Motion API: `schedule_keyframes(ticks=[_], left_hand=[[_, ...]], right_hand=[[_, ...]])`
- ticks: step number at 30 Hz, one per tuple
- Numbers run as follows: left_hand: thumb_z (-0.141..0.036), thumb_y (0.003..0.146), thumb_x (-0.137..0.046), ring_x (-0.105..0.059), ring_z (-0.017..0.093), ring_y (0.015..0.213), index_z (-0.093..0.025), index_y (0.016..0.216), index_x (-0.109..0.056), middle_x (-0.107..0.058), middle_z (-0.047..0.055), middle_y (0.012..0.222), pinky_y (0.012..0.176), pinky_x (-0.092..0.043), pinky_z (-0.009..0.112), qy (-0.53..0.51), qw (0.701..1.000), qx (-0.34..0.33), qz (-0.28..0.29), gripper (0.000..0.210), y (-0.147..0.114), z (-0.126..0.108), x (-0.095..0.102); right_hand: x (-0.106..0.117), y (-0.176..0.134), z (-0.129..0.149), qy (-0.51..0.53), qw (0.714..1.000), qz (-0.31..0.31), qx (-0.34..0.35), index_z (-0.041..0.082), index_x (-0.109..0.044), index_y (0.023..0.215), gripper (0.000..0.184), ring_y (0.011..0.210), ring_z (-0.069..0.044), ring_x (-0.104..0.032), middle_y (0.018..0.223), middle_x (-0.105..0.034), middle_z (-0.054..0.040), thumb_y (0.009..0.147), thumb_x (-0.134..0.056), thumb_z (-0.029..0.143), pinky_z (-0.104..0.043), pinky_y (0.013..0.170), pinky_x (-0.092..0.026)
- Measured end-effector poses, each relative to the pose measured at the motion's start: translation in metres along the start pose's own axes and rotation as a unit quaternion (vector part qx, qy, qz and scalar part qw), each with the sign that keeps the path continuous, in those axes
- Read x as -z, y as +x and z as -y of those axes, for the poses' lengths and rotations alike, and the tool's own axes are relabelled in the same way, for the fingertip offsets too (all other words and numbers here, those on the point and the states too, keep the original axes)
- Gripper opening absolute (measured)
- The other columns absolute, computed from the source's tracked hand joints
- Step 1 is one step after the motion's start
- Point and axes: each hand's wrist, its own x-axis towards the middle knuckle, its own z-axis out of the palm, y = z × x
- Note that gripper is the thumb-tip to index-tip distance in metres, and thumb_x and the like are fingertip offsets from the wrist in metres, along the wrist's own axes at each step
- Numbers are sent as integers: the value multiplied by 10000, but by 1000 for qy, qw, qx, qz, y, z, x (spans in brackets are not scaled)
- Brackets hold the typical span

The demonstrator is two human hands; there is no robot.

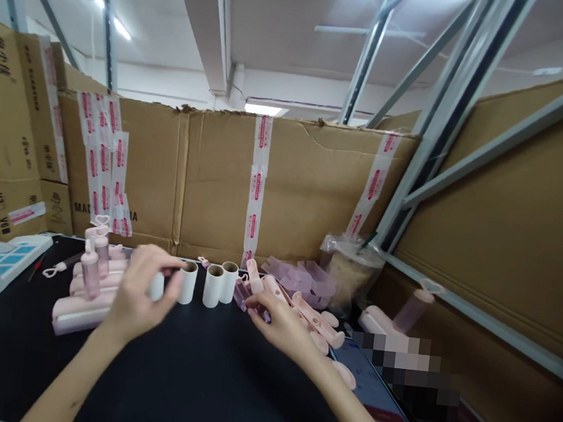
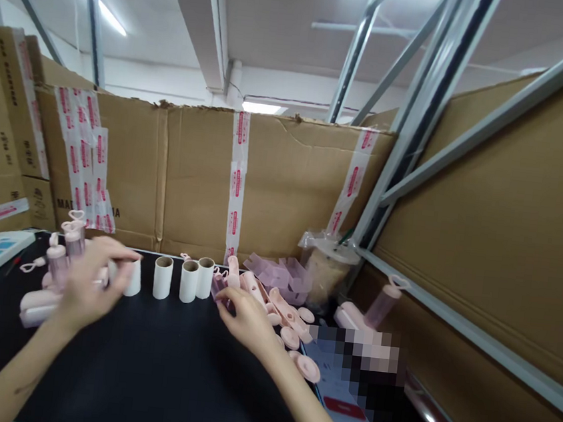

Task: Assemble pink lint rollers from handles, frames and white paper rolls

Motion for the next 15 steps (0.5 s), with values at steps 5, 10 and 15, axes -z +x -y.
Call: schedule_keyframes(ticks=[5,10,15], left_hand=[[-275,908,-440,-548,203,783,-145,884,-597,-580,84,827,711,-467,344,25,953,-248,172,206,2,-28,-71],[-336,887,-482,-571,185,772,-148,920,-603,-623,80,872,759,-467,321,5,911,-351,215,226,-40,-19,-99],[-328,878,-491,-573,197,792,-139,952,-590,-616,91,888,753,-478,331,3,924,-309,225,226,-48,-19,-99]], right_hand=[[-27,21,-4,-152,987,-14,-40,156,-657,833,128,888,-299,-627,916,-678,-143,798,-544,208,-410,837,-415],[-50,26,-7,-232,970,-34,-65,137,-622,928,195,870,-314,-630,1076,-611,-205,852,-495,264,-422,784,-429],[-56,22,-11,-253,964,-47,-62,158,-630,896,160,859,-309,-626,1063,-618,-190,830,-484,168,-418,760,-440]])
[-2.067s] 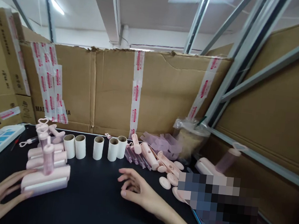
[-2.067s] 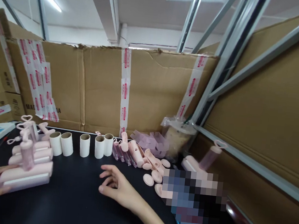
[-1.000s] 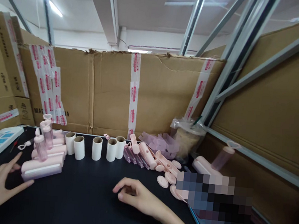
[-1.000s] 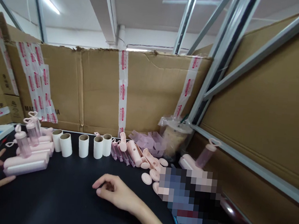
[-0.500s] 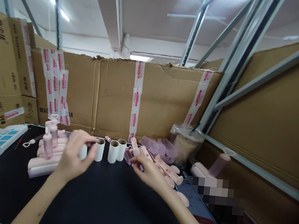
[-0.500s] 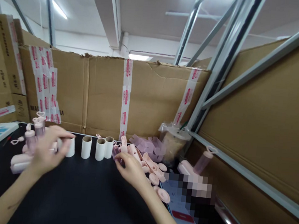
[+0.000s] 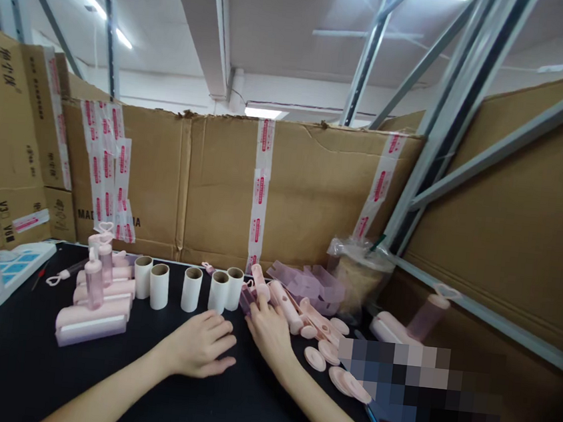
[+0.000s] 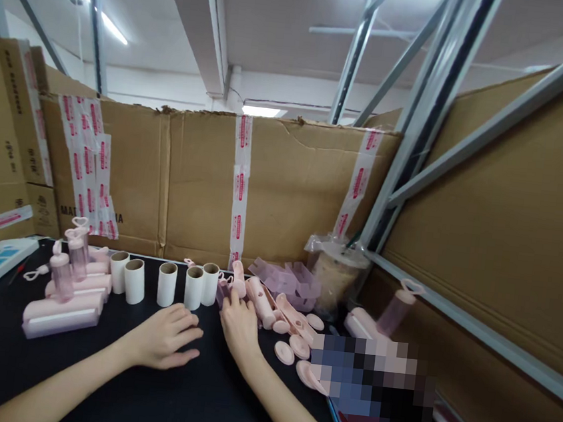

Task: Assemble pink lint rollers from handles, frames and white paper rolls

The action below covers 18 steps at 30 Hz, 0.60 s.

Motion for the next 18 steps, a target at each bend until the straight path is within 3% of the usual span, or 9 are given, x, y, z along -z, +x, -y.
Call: schedule_keyframes(ticks=[5,8,12,15,18], left_hand=[[-344,874,-505,-575,217,876,-156,1051,-560,-600,97,943,801,-495,371,-75,992,103,-11,264,3,-1,9],[-338,873,-524,-568,227,939,-151,1127,-522,-590,106,1016,828,-501,381,-109,984,140,-10,316,4,-2,10],[-291,904,-495,-560,215,983,-174,1174,-482,-585,98,1047,857,-500,373,-170,965,196,-35,295,5,-5,8],[-321,877,-543,-519,240,1101,-204,1237,-425,-554,116,1161,926,-467,425,-221,943,242,-61,396,6,-10,3],[-337,874,-541,-572,227,1058,-219,1270,-369,-572,123,1174,864,-504,390,-323,896,302,-50,448,7,-15,0]], right_hand=[[9,-8,-7,20,999,-26,-24,185,-636,809,146,763,-285,-638,911,-679,-142,772,-500,149,-380,685,-452],[28,-12,-14,47,996,-52,-60,220,-619,823,158,651,-238,-641,748,-690,-69,777,-473,179,-338,617,-448],[61,-15,-21,127,984,-96,-78,224,-597,856,135,694,-207,-659,764,-702,-30,788,-482,246,-311,654,-467],[74,-17,-21,284,952,-95,-60,216,-603,802,124,686,-190,-651,763,-700,-27,785,-512,298,-291,638,-485],[69,-17,-16,444,895,-32,-20,197,-626,768,213,660,-180,-648,738,-696,-37,796,-538,389,-279,602,-508]])
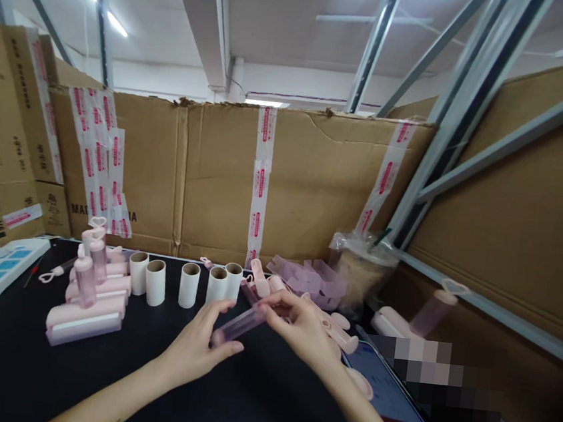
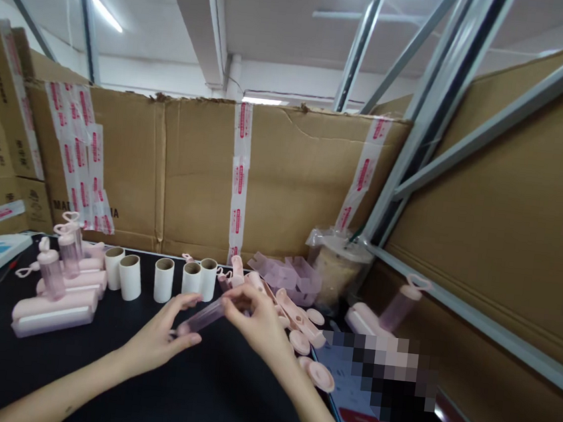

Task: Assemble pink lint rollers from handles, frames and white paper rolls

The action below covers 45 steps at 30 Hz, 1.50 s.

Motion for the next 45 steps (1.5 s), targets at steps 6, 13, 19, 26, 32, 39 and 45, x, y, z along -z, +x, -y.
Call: schedule_keyframes(ticks=[6,13,19,26,32,39,45], left_hand=[[-317,903,-468,-611,136,614,-245,1120,-473,-641,-30,771,593,-468,250,42,990,83,104,228,2,-6,11],[-251,884,-480,-653,200,744,-221,1082,-495,-648,22,844,615,-465,269,275,932,-91,216,201,4,1,43],[-267,931,-393,-651,217,745,-187,1149,-461,-650,56,856,575,-463,279,310,925,-119,182,242,6,2,52],[-299,937,-387,-663,229,817,-193,1136,-443,-660,55,939,627,-493,309,273,942,-99,166,232,5,-8,50],[-304,932,-379,-653,229,885,-203,1133,-387,-643,69,1046,683,-510,321,231,966,-37,114,226,5,-14,48],[-346,917,-392,-660,217,848,-233,1119,-403,-646,55,1042,707,-519,336,197,978,16,72,232,5,-16,48],[-354,911,-409,-663,208,795,-246,1131,-439,-658,32,1039,686,-510,315,189,977,41,92,247,6,-18,45]], right_hand=[[-4,21,-34,-60,998,-32,-16,174,-624,1005,349,758,-187,-665,916,-710,-72,855,-467,447,-295,659,-524],[54,31,-65,-251,957,-132,-67,183,-670,807,229,813,-278,-637,883,-699,-106,784,-488,319,-385,732,-447],[46,46,-65,-303,948,-88,-38,184,-673,852,232,847,-267,-626,909,-693,-106,774,-525,345,-352,743,-426],[-9,63,-64,-265,964,6,-13,190,-650,890,309,857,-272,-605,855,-683,-88,620,-716,326,-330,758,-395],[5,56,-58,-148,985,-51,-78,178,-574,784,213,718,-230,-590,753,-665,-70,736,-566,385,-306,645,-405],[18,4,-37,118,985,-33,-117,205,-518,1095,371,742,-212,-628,879,-691,-60,752,-491,342,-304,607,-468],[-11,-32,-18,392,893,58,-215,237,-609,1171,481,828,-187,-607,1000,-672,-58,704,-696,310,-320,766,-469]])
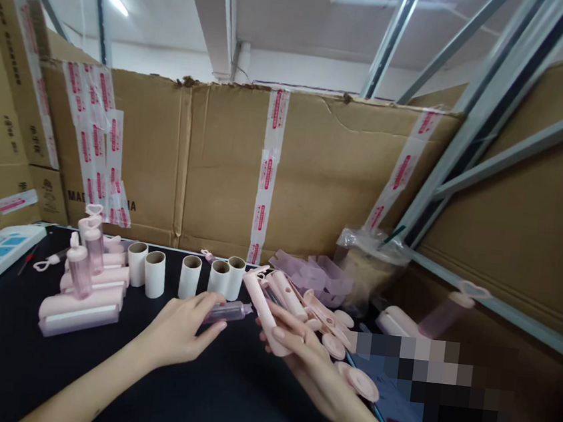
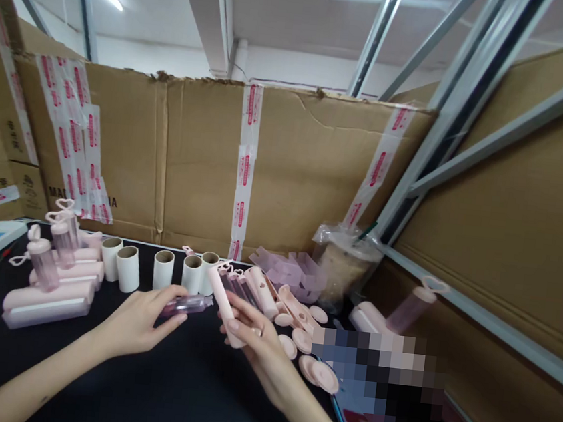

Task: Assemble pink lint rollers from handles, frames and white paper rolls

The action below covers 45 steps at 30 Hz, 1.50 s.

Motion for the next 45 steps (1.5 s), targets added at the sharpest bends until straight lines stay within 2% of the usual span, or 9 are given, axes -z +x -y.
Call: schedule_keyframes(ticks=[3,7,12,18,26,31,34,38,45], left_hand=[[-355,910,-425,-658,184,749,-265,1143,-449,-668,1,995,674,-497,295,-28,999,-2,22,251,-1,-4,-1],[-357,910,-438,-648,169,768,-298,1154,-461,-651,-26,1025,666,-477,274,-50,998,-12,32,252,-2,-7,-4],[-361,916,-422,-628,157,732,-286,1192,-472,-622,2,1042,633,-451,260,-29,999,-12,30,290,-3,-5,-3],[-375,917,-423,-606,161,714,-288,1179,-523,-621,-12,854,638,-425,255,-10,998,-19,58,294,-2,0,-4],[-364,922,-405,-606,156,725,-302,1196,-522,-639,-11,905,658,-419,244,-44,995,-14,92,304,1,2,-2],[-355,915,-411,-617,169,813,-289,1188,-536,-657,-1,982,737,-432,255,-78,990,-17,117,308,0,3,1],[-341,915,-411,-617,162,813,-282,1164,-543,-658,-8,990,747,-435,256,-102,989,-14,107,288,1,2,2],[-343,904,-434,-611,154,774,-286,1163,-538,-653,-11,971,715,-436,254,-98,991,-10,88,285,1,1,1],[-362,916,-416,-607,149,706,-279,1177,-546,-650,-3,881,643,-423,231,-53,994,-15,92,303,0,2,-9]], right_hand=[[-9,-1,-8,3,1000,-1,-20,236,-662,1101,383,871,-186,-607,1020,-670,-47,738,-704,351,-321,828,-454],[-8,-1,-11,5,999,34,-8,242,-649,1133,392,1017,-222,-584,1083,-673,-56,760,-692,357,-348,926,-416],[-4,-1,-8,-10,1000,20,11,242,-653,1109,416,1034,-266,-598,1103,-674,-77,725,-710,392,-379,878,-453],[5,1,-6,-124,992,5,37,227,-652,1078,505,979,-277,-625,1005,-706,-87,630,-770,429,-432,880,-473],[10,1,1,-219,974,27,44,191,-626,1163,569,1015,-310,-610,1075,-692,-109,688,-697,496,-466,883,-475],[7,-2,5,-208,976,48,34,198,-627,1177,537,1033,-319,-598,1098,-688,-99,714,-686,464,-475,902,-448],[6,-3,5,-193,980,40,35,212,-651,1143,503,1022,-325,-602,1069,-701,-93,702,-700,450,-475,888,-453],[5,-2,2,-175,983,46,39,214,-646,1151,504,1020,-321,-610,1072,-704,-89,700,-711,429,-467,877,-471],[6,2,-10,-204,973,87,61,211,-623,1195,500,987,-302,-617,1057,-702,-68,738,-689,402,-421,866,-475]])
